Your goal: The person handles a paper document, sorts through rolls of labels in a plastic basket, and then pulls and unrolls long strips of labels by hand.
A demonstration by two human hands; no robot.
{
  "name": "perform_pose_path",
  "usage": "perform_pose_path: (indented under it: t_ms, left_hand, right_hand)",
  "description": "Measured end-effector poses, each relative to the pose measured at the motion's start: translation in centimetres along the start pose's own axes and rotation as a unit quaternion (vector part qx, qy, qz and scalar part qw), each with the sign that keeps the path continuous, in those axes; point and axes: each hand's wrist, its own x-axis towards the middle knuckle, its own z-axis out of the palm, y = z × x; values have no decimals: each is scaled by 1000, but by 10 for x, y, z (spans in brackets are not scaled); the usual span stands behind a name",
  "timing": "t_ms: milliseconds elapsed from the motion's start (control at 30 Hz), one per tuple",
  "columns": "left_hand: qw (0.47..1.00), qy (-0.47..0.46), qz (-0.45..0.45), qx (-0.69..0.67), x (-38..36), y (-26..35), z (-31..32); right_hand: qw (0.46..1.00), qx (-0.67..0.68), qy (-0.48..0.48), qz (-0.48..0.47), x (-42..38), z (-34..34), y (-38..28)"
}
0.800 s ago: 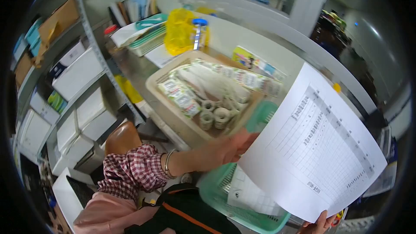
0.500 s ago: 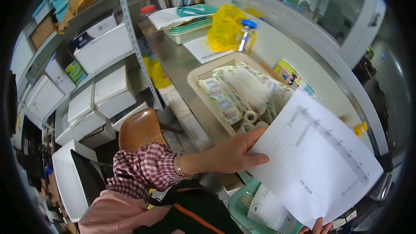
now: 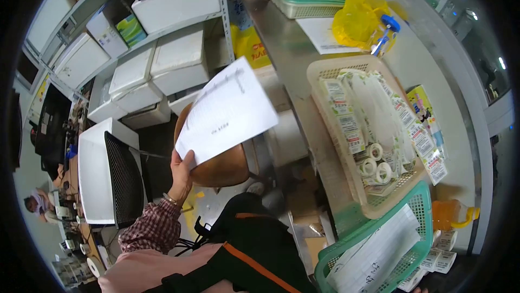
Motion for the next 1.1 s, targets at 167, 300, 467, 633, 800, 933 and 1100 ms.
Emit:
perform_pose_path:
  t_ms: [167, 300, 467, 633, 800, 933, 1100]
  left_hand:
    - [996, 4, -60, 65, 6, -88, -92]
    - [951, 98, -49, 290, 20, -121, -133]
    - [920, 185, 11, 345, 45, -117, -152]
    - [713, 297, -58, 633, 40, -46, -87]
    - [718, 283, 149, 618, 81, -53, -108]
    - [776, 136, 376, 488, 122, 4, -20]
    - [852, -122, 386, 332, 85, 99, 164]
  right_hand:
    - [997, -38, -62, -27, -4, 37, -16]
    - [993, -38, -111, -10, 0, 37, -23]
    - [991, -64, -118, 5, 0, 40, -18]
    - [991, -88, -99, 4, -6, 51, -23]
    - [970, -206, -129, 3, 32, -23, 7]
    - [969, -181, -170, -3, 33, 27, -25]
    - [897, -194, -395, 44, 47, 126, -45]
